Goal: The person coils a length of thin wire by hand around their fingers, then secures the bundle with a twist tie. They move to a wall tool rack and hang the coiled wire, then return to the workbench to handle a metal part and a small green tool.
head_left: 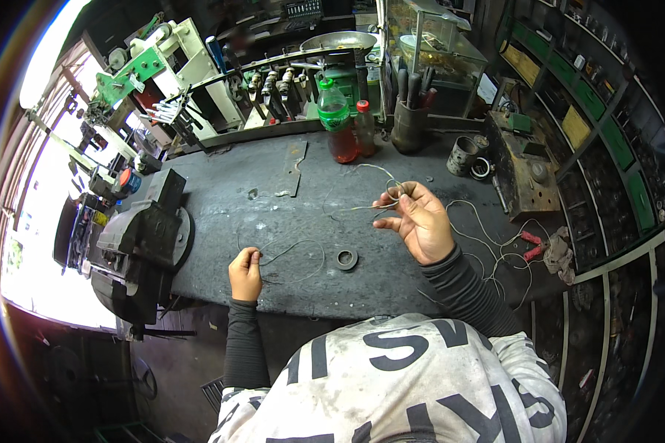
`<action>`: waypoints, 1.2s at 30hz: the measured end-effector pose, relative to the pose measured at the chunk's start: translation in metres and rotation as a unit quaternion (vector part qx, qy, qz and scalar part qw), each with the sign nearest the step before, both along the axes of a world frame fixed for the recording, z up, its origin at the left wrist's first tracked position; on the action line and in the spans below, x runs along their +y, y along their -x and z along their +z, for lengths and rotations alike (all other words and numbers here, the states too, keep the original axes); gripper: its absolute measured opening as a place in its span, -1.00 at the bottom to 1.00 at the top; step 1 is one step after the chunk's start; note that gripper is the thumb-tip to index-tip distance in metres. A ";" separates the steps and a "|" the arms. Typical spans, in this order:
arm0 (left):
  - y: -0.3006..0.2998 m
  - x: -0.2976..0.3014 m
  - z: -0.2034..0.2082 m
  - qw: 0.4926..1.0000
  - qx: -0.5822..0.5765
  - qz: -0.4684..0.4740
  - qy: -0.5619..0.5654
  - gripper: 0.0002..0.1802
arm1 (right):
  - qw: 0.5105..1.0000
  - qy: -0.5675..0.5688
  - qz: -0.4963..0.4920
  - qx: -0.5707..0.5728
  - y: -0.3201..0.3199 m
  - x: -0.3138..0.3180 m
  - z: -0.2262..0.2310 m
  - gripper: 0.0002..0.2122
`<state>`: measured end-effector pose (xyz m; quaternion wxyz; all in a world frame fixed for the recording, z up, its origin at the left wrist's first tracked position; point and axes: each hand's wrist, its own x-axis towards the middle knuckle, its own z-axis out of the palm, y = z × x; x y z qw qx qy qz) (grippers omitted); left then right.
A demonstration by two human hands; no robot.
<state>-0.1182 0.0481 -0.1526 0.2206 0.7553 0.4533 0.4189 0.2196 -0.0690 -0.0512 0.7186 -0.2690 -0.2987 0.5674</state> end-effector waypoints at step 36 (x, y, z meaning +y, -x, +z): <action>0.066 0.099 0.080 0.995 -0.088 0.035 -0.017 -0.81 | 0.866 -0.041 -0.015 -0.499 -0.145 -0.002 -0.032 -0.72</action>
